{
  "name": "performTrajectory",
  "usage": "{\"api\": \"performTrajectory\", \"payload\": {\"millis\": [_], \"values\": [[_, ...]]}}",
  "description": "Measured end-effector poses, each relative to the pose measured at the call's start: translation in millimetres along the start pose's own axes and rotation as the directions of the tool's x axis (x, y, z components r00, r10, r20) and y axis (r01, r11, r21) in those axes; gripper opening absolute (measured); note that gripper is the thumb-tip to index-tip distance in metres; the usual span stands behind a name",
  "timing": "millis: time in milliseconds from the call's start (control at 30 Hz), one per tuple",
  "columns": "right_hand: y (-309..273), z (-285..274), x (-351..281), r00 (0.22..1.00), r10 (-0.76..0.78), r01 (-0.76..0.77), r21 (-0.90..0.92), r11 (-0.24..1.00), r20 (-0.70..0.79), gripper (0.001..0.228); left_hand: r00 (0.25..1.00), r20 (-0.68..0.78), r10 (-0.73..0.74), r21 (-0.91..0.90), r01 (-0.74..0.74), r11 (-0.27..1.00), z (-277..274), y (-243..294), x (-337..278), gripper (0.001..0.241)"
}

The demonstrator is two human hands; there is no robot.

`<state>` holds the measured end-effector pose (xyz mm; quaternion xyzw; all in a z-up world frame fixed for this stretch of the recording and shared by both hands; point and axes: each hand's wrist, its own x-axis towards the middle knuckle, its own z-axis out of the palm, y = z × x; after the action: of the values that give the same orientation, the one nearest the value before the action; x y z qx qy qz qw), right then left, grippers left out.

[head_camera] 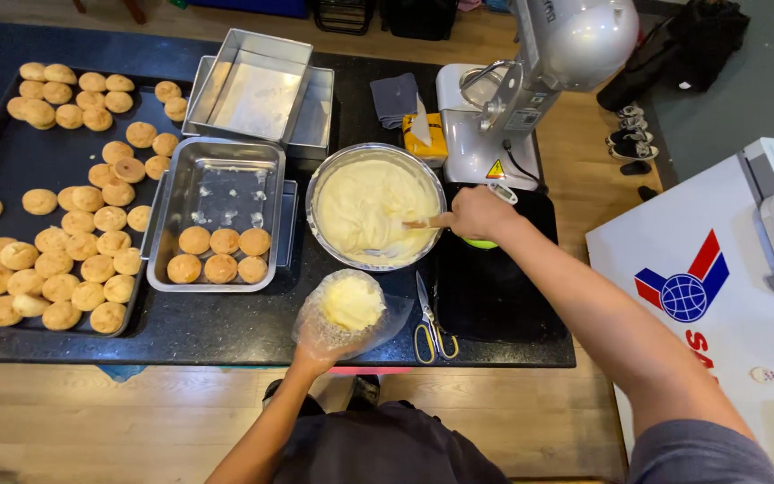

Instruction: Filling small puffs with cream filling using a piping bag.

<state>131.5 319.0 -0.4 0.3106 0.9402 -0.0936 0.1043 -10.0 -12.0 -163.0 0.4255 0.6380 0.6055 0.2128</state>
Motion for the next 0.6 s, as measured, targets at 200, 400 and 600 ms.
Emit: {"api": "performTrajectory", "payload": {"millis": [200, 400, 600], "values": [[3.4, 41.9, 3.7, 0.989, 0.025, -0.063, 0.264, 0.963, 0.145, 0.055, 0.990, 0.053, -0.128, -0.132, 0.133, 0.982, 4.2, 15.4, -0.7, 0.088], [34.6, 64.9, -13.0, 0.898, 0.090, -0.417, 0.766, 0.490, 0.431, 0.047, 0.994, -0.017, -0.108, -0.010, 0.107, 0.994, 1.3, 26.6, -3.6, 0.084], [47.7, 62.4, -42.5, 0.933, 0.072, -0.357, 0.879, 0.317, 0.353, 0.042, 0.991, -0.040, -0.125, 0.037, 0.126, 0.991, -14.0, 60.0, 7.0, 0.085]]}}
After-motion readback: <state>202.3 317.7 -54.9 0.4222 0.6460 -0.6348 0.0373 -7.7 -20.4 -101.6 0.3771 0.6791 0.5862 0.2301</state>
